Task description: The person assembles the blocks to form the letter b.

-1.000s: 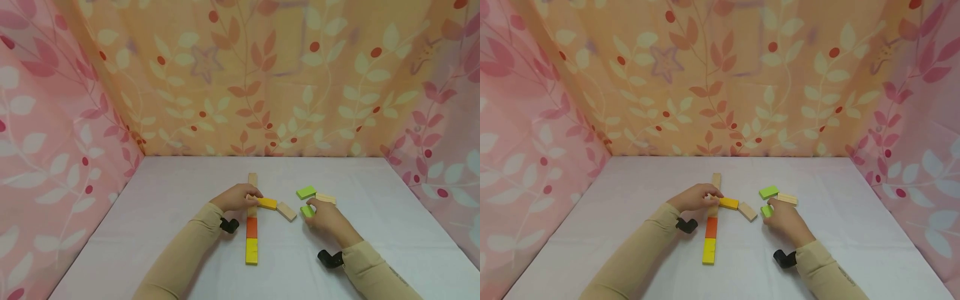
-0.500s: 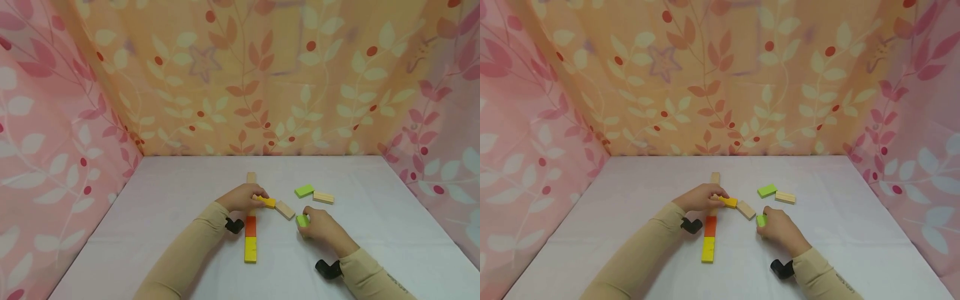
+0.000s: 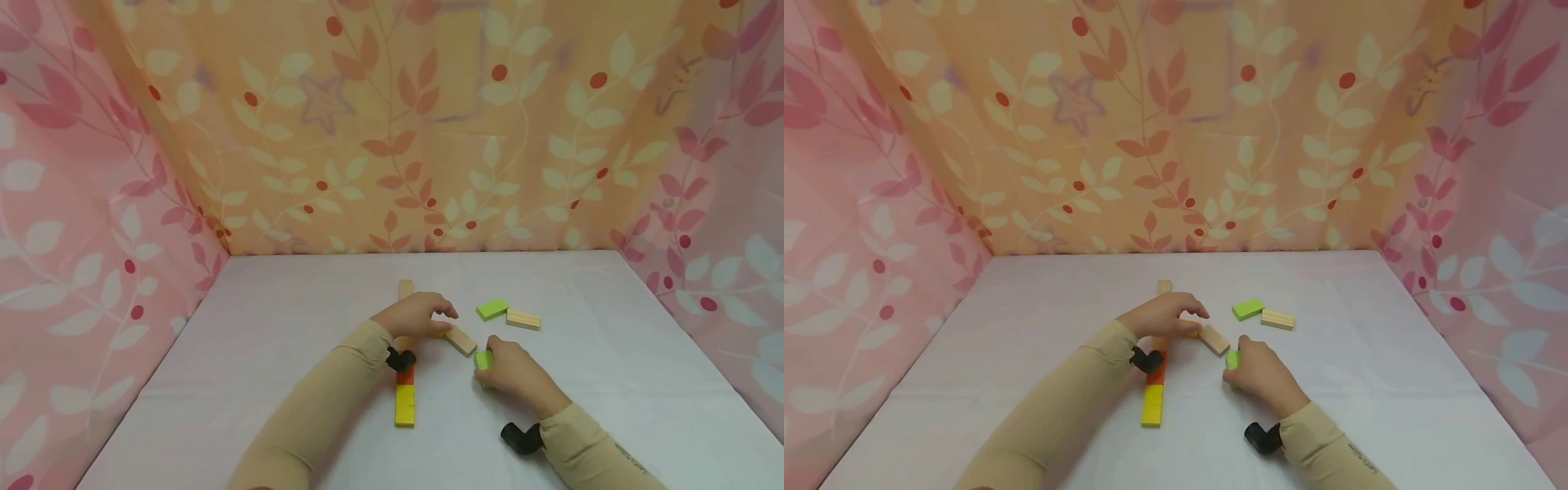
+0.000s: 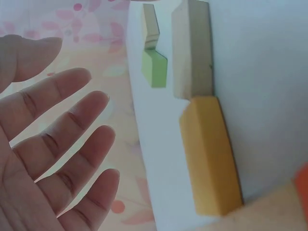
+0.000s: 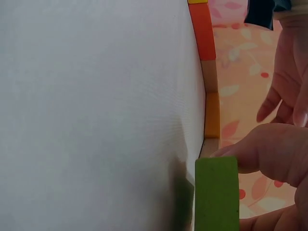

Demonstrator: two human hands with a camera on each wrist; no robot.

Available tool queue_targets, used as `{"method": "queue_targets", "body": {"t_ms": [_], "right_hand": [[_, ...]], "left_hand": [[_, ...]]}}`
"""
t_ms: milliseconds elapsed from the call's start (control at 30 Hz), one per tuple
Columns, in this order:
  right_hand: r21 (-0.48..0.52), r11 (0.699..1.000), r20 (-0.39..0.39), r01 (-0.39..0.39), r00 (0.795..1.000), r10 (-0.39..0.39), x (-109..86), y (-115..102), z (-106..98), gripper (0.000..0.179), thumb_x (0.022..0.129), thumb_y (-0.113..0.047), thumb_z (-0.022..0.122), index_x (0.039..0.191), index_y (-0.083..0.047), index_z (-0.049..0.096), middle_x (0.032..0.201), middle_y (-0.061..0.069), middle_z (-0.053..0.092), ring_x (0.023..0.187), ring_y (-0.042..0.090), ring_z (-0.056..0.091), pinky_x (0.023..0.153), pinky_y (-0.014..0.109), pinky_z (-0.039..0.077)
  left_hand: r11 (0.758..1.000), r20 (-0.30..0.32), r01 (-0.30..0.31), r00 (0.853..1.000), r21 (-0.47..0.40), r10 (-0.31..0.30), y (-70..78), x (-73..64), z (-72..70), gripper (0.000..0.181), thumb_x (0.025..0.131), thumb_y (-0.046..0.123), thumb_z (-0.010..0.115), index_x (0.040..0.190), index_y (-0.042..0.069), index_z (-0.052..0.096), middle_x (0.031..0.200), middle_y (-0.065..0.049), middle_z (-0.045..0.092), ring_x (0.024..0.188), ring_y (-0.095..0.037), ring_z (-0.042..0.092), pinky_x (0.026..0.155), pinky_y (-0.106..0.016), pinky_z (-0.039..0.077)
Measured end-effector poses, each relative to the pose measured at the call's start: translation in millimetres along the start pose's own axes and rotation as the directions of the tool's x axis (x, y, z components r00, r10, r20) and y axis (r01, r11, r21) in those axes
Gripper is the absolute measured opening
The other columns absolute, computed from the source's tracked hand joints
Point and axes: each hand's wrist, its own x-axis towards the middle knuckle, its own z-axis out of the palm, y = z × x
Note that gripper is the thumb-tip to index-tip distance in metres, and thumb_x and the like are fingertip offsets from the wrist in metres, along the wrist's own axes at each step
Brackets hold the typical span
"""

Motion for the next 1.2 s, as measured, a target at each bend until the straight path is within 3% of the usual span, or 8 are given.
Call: {"method": "queue_targets", "body": {"t_ms": [333,567,867,1200], "right_hand": [[-0.024,1.0,-0.012,0.019,1.0,-0.019,3.2,-3,4,0.036,0.069,-0.022,0.071,0.088,-0.003,0.047,0.066,0.006,0.048,0.056,0.017,0.045,0.048,0.029,0.034],[-0.016,1.0,-0.006,0.01,1.0,-0.01,3.6,-5,4,0.039,0.07,-0.028,0.075,0.087,-0.004,0.05,0.067,0.005,0.05,0.057,0.017,0.046,0.05,0.029,0.035],[-0.008,1.0,-0.005,0.003,1.0,-0.003,4.5,-6,4,0.035,0.072,-0.032,0.075,0.081,-0.005,0.054,0.064,0.002,0.051,0.058,0.016,0.046,0.051,0.028,0.035],[0.008,0.999,0.03,-0.045,0.999,0.045,4.9,-5,2,0.024,0.081,-0.026,0.067,0.078,-0.007,0.053,0.054,0.003,0.052,0.046,0.014,0.048,0.046,0.026,0.037]], "left_hand": [[0.999,0.025,-0.04,0.999,0.026,0.039,14.0,19.1,-4.1,0.028,0.089,0.031,0.059,0.112,0.017,0.064,0.111,0.005,0.06,0.105,-0.013,0.052,0.09,-0.024,0.04],[0.998,0.039,-0.051,0.998,0.044,0.049,17.7,30.0,-8.4,0.027,0.088,0.029,0.06,0.111,0.014,0.065,0.11,0.004,0.06,0.104,-0.018,0.054,0.089,-0.023,0.041],[0.999,0.035,-0.042,0.999,0.029,0.041,17.1,41.1,-9.4,0.027,0.089,0.03,0.06,0.11,0.015,0.065,0.11,0.002,0.061,0.102,-0.016,0.054,0.088,-0.023,0.042],[1.0,0.061,-0.008,0.998,0.007,0.007,20.5,50.7,-6.5,0.026,0.089,0.029,0.06,0.111,0.016,0.064,0.11,0.004,0.061,0.102,-0.014,0.053,0.088,-0.023,0.041]]}}
